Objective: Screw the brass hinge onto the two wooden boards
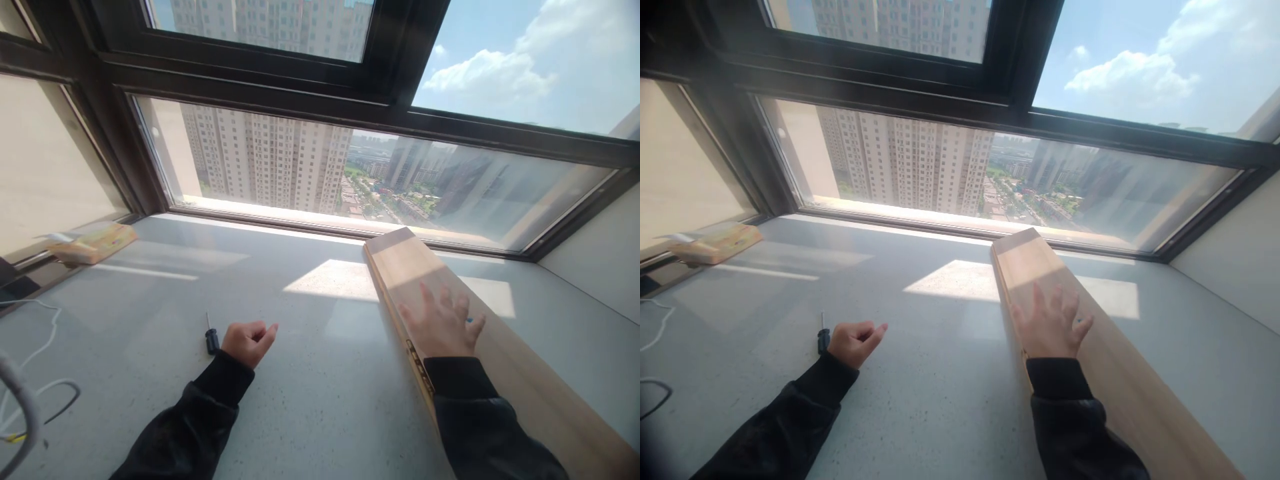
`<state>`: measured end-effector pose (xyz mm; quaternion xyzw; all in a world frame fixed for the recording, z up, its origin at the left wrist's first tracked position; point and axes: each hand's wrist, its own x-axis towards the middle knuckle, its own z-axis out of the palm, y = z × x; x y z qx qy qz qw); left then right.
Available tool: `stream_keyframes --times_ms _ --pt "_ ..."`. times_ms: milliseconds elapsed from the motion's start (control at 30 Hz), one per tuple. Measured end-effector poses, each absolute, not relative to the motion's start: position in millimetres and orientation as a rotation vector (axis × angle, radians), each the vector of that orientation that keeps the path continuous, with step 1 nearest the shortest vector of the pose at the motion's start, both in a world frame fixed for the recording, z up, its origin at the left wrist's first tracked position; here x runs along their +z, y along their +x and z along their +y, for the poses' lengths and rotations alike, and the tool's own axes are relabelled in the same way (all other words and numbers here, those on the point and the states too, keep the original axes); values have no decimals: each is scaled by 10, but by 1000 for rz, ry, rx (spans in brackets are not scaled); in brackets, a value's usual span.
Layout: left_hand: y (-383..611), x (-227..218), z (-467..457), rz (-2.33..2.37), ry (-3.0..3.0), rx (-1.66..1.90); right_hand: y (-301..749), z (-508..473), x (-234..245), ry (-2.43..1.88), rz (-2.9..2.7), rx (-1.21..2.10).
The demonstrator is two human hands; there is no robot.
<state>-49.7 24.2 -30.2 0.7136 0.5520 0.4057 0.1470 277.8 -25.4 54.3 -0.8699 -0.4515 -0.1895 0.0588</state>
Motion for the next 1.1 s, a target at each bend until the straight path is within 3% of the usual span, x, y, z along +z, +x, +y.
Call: stream_keyframes --times_ms 533,1100 --pt "-434 -342 216 1470 2011 1157 3143 409 0 -2863 -1475 -545" --pt "-600 -325 314 1624 2007 1218 4407 278 -13 -2933 -1408 -561"
